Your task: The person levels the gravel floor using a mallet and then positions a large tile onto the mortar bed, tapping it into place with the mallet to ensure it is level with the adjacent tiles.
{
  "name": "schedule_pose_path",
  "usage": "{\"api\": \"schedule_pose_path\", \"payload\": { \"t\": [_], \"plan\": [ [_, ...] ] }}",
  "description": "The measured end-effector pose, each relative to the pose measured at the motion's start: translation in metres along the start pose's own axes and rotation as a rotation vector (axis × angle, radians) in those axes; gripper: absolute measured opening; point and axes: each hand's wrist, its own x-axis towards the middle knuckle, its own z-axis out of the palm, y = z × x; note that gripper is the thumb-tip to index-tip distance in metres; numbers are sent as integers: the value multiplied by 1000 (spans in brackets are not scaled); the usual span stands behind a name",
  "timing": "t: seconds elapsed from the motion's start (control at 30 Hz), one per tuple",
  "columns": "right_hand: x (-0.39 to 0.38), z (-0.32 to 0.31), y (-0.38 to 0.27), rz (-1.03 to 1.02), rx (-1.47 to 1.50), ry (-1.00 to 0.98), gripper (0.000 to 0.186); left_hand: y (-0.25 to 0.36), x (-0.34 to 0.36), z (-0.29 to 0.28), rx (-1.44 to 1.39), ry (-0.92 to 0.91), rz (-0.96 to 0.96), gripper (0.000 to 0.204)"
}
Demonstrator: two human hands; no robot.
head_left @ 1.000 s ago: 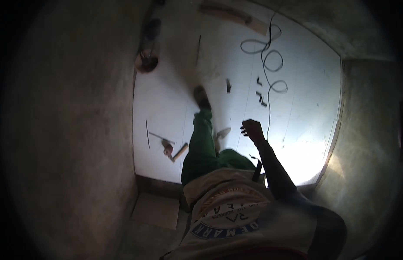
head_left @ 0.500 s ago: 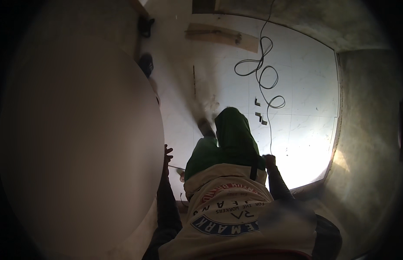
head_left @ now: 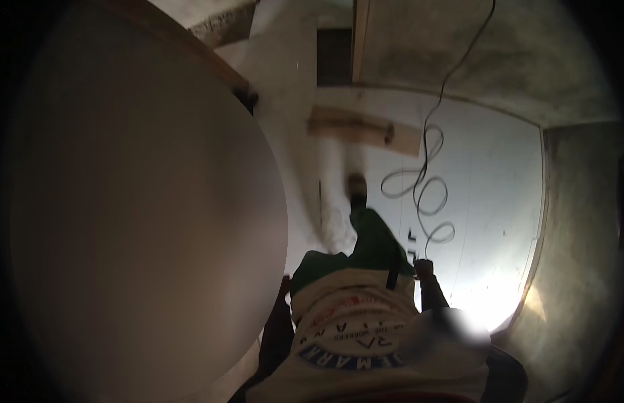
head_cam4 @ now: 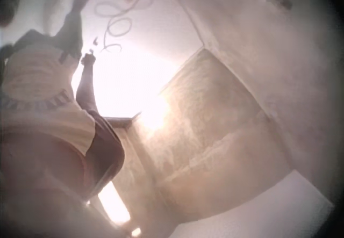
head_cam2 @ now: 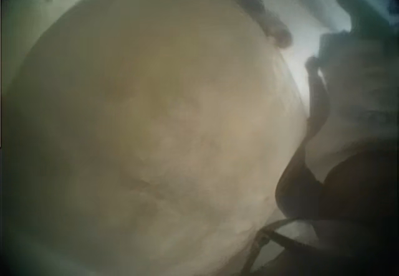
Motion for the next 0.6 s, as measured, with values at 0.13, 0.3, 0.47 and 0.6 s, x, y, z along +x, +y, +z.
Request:
{"api": "schedule_pose_path", "payload": {
  "t": [0.13, 0.3, 0.47, 0.6],
  "plan": [
    [102, -90, -160, -160, 188, 33, 24, 6, 5, -17, -644, 322, 9, 22],
    [215, -128, -298, -509, -10, 141, 15, 33, 84, -117, -962, 298, -88, 19],
    [281, -50, -348, 48, 502, -84, 25, 32, 199, -228, -963, 264, -87, 17],
    [305, 8, -354, -340, -767, -291, 22, -18, 266, -266, -801, 268, -21, 16]
  ]
}}
